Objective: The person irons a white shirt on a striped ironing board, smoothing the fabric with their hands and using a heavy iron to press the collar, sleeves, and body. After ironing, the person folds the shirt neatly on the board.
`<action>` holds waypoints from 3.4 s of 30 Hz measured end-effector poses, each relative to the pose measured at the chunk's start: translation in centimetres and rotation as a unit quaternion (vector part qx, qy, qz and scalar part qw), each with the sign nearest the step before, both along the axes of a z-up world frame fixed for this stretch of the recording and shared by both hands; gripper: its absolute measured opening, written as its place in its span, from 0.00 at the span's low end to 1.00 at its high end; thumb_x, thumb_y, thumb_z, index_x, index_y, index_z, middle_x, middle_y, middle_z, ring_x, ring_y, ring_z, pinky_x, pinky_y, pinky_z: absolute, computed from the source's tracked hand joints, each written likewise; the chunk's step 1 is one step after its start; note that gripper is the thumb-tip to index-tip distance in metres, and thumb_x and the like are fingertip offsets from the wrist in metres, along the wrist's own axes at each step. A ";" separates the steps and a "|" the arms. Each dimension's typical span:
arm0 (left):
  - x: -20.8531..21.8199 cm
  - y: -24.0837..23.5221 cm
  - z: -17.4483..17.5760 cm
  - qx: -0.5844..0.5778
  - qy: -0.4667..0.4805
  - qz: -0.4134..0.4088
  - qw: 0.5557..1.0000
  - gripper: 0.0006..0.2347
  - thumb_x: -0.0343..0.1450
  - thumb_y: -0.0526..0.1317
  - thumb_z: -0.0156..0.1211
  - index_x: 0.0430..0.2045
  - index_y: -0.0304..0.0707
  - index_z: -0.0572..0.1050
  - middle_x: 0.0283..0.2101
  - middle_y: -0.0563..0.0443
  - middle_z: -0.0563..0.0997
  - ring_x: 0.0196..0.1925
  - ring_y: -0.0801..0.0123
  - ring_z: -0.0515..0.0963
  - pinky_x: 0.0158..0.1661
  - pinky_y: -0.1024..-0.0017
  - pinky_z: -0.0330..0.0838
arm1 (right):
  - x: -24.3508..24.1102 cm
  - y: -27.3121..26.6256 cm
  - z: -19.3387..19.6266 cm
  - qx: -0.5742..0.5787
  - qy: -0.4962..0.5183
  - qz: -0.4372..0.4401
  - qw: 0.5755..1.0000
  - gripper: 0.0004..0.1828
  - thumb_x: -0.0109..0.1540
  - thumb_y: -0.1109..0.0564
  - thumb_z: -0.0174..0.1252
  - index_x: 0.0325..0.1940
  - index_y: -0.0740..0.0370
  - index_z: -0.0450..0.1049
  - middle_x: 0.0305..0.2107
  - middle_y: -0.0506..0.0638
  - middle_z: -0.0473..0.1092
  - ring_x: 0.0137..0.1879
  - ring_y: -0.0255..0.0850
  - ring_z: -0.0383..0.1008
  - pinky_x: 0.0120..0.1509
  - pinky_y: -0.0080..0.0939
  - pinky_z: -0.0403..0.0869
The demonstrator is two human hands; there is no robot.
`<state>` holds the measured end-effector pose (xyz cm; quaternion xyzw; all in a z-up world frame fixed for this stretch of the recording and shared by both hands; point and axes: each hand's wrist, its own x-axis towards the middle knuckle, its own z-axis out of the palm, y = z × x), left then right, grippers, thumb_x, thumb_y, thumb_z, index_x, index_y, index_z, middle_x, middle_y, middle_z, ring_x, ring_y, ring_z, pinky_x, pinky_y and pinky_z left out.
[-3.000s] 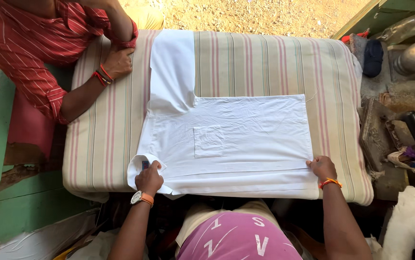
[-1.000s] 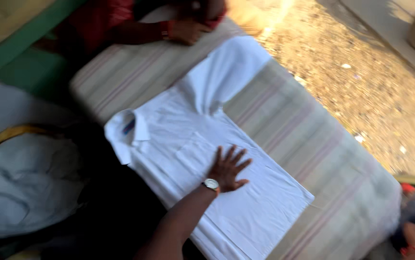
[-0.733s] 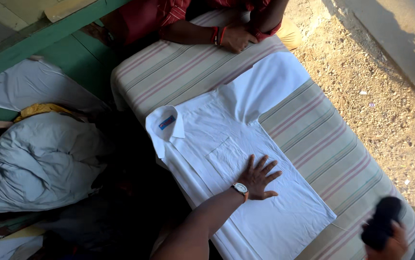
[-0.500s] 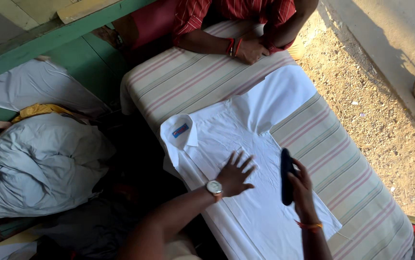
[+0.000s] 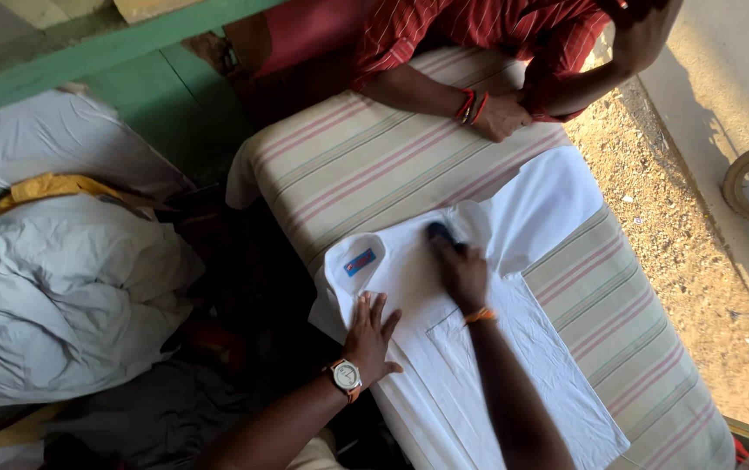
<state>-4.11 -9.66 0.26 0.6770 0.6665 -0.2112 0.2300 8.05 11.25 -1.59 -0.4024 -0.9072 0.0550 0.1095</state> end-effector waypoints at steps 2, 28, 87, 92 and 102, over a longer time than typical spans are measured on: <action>0.2 -0.1 0.4 -0.006 0.008 -0.010 1.000 0.49 0.66 0.75 0.44 0.76 0.44 0.38 0.77 0.27 0.35 0.76 0.26 0.35 0.69 0.42 0.25 | 1.3 1.6 0.5 0.010 0.036 0.037 0.999 0.26 0.57 0.59 0.60 0.59 0.44 0.77 0.37 0.57 0.71 0.42 0.56 0.72 0.44 0.55 0.73; -1.8 0.6 -1.1 0.072 0.106 -0.014 0.992 0.17 0.73 0.43 0.50 0.50 0.36 0.80 0.65 0.32 0.70 0.67 0.39 0.64 0.61 0.50 0.54 | 4.5 -15.2 3.4 -0.153 -0.046 0.066 0.985 0.34 0.56 0.59 0.59 0.66 0.36 0.72 0.42 0.57 0.70 0.44 0.53 0.73 0.47 0.53 0.73; 17.0 17.4 -5.9 0.198 -0.180 -0.140 0.953 0.29 0.71 0.53 0.51 0.70 0.49 0.58 0.76 0.52 0.53 0.78 0.53 0.48 0.71 0.40 0.38 | 20.3 -9.6 -2.4 -0.033 0.083 -0.383 0.919 0.31 0.55 0.59 0.57 0.63 0.40 0.73 0.34 0.61 0.69 0.37 0.57 0.72 0.39 0.58 0.72; 16.3 16.5 -7.2 0.282 -0.152 -0.183 0.929 0.29 0.74 0.56 0.46 0.71 0.49 0.57 0.76 0.51 0.55 0.78 0.51 0.49 0.71 0.40 0.38 | 36.3 -15.9 -1.9 0.054 0.049 -0.449 0.890 0.29 0.62 0.65 0.48 0.64 0.43 0.74 0.29 0.59 0.67 0.33 0.53 0.70 0.34 0.55 0.70; 15.0 16.8 -7.5 0.263 -0.210 -0.223 0.915 0.29 0.75 0.59 0.41 0.71 0.47 0.57 0.77 0.48 0.52 0.78 0.47 0.44 0.69 0.37 0.34 | 43.2 -18.7 -1.3 -0.072 0.068 -0.556 0.825 0.33 0.60 0.57 0.55 0.71 0.42 0.68 0.39 0.64 0.68 0.41 0.60 0.72 0.47 0.57 0.74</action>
